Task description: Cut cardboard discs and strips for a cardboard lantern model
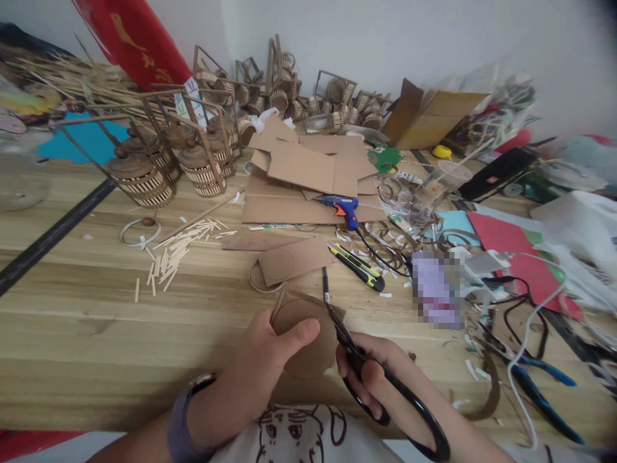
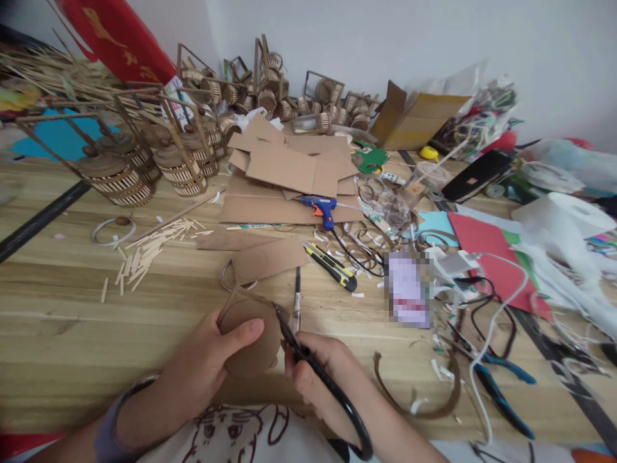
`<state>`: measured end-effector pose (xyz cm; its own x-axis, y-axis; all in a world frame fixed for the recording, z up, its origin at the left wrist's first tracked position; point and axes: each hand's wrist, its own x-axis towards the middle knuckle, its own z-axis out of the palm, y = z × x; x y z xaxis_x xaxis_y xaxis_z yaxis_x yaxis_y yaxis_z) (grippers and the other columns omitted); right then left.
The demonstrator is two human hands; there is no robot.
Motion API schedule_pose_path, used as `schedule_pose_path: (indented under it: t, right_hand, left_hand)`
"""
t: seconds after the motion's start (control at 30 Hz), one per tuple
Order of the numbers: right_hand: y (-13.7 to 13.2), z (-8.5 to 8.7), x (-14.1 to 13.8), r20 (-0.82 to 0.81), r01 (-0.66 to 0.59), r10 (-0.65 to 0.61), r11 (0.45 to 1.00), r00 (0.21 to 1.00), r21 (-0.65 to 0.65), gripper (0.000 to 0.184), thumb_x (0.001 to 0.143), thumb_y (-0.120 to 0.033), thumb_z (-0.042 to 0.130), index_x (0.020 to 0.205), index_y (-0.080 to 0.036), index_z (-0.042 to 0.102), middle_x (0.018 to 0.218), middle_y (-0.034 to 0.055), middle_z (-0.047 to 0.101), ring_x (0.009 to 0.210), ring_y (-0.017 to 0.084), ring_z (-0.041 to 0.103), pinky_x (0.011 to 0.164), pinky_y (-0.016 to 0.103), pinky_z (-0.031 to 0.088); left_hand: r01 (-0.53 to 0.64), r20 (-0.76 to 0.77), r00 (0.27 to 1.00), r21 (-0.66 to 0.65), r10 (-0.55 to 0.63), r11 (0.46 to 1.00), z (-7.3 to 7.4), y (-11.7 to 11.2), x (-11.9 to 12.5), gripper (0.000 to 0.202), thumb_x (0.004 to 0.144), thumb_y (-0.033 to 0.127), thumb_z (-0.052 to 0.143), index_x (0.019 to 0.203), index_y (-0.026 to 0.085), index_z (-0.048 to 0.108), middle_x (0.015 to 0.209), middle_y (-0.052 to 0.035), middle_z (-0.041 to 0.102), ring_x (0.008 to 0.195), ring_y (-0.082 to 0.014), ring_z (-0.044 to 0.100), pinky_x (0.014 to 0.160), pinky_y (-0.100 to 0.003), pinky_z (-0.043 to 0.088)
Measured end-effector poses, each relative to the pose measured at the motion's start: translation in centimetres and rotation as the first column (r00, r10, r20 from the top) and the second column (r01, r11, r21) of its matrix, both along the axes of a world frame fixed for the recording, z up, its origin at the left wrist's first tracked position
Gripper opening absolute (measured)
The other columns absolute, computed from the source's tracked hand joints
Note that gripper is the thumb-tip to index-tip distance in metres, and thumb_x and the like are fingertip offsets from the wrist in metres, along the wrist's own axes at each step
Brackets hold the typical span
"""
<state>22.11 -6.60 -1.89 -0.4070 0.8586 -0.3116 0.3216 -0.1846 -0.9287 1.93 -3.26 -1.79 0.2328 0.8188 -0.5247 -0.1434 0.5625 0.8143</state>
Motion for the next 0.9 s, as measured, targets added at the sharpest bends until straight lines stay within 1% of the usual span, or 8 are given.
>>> schedule_pose_path:
  t: [0.1,0.2,0.27,0.37,0.5,0.6,0.77,0.9]
  right_hand:
    - [0.2,0.7,1.0,0.084,-0.085,0.082,0.996,0.993,0.041,0.076,0.079,-0.093,0.038,0.077,-0.020,0.055,0.060,-0.0035,0.048,0.051,0.011,0.041,0.046,0.022,0.031]
    - [0.3,1.8,2.5,0.139,-0.142,0.132,0.988,0.981,0.063,0.066,0.085,-0.083,0.049,0.074,-0.019,0.058,0.061,-0.0033,0.046,0.055,0.011,0.039,0.049,0.023,0.029]
    - [0.4,2.6,2.9,0.134,0.006,-0.014,0.998,0.991,0.063,0.059,0.087,-0.077,0.054,0.077,-0.019,0.059,0.061,-0.0036,0.044,0.053,0.011,0.038,0.047,0.024,0.031]
    - [0.9,3.3,2.2,0.109,0.278,-0.288,0.956,0.952,0.093,0.054,0.083,-0.072,0.063,0.091,-0.019,0.065,0.062,-0.0036,0.045,0.050,0.011,0.040,0.043,0.024,0.035]
    - [1.8,2.9,0.2,0.045,0.256,-0.257,0.967,0.966,0.020,0.046,0.081,-0.065,0.067,0.086,-0.019,0.064,0.060,-0.0044,0.045,0.048,0.011,0.041,0.043,0.023,0.039]
    - [2.2,2.3,-0.7,-0.062,0.255,-0.259,0.965,0.964,-0.067,0.042,0.081,-0.059,0.067,0.088,-0.018,0.062,0.054,-0.0070,0.044,0.044,0.011,0.043,0.043,0.023,0.039]
    - [2.2,1.5,-0.7,-0.199,0.261,-0.281,0.957,0.939,-0.125,0.031,0.082,-0.047,0.066,0.093,-0.019,0.057,0.050,-0.0092,0.047,0.043,0.011,0.044,0.044,0.022,0.038]
    - [2.0,0.6,-0.3,-0.274,0.222,-0.254,0.965,0.928,-0.140,0.024,0.080,-0.039,0.065,0.090,-0.021,0.053,0.048,-0.0097,0.049,0.040,0.011,0.046,0.043,0.022,0.039]
  left_hand:
    - [-0.105,-0.062,0.992,0.005,0.105,0.994,-0.4,0.0,-0.5,0.054,0.071,0.054,0.082,0.110,0.017,0.072,0.102,-0.0105,0.079,0.097,-0.0314,0.073,0.085,-0.040,0.057]
    - [-0.165,-0.113,0.979,0.031,0.167,0.986,-0.8,0.0,-0.9,0.054,0.073,0.055,0.081,0.111,0.017,0.072,0.102,-0.0100,0.079,0.098,-0.0312,0.073,0.085,-0.039,0.057]
    - [-0.133,-0.116,0.984,0.028,0.135,0.991,-0.8,0.0,-0.8,0.053,0.072,0.053,0.082,0.111,0.018,0.072,0.101,-0.0095,0.079,0.098,-0.0316,0.073,0.086,-0.040,0.057]
    - [-0.020,-0.072,0.997,0.020,0.021,1.000,-0.5,-0.1,-0.3,0.050,0.071,0.050,0.083,0.108,0.019,0.073,0.101,-0.0100,0.079,0.099,-0.0326,0.073,0.087,-0.042,0.057]
    - [0.096,0.016,0.995,0.033,-0.097,0.995,0.1,-0.1,0.3,0.048,0.071,0.050,0.083,0.105,0.019,0.073,0.105,-0.0113,0.079,0.100,-0.0332,0.073,0.086,-0.043,0.057]
    - [0.100,0.023,0.995,0.017,-0.100,0.995,0.1,-0.2,0.1,0.050,0.072,0.054,0.082,0.105,0.019,0.072,0.105,-0.0111,0.079,0.101,-0.0330,0.072,0.085,-0.043,0.057]
    - [0.096,-0.003,0.995,-0.015,-0.096,0.995,-0.1,-0.2,-0.2,0.049,0.071,0.054,0.082,0.104,0.019,0.072,0.099,-0.0100,0.079,0.098,-0.0329,0.072,0.084,-0.044,0.057]
    - [0.123,0.077,0.990,-0.020,-0.121,0.992,-0.1,-0.2,-0.1,0.045,0.070,0.051,0.085,0.100,0.020,0.072,0.095,-0.0066,0.079,0.093,-0.0286,0.073,0.081,-0.039,0.058]
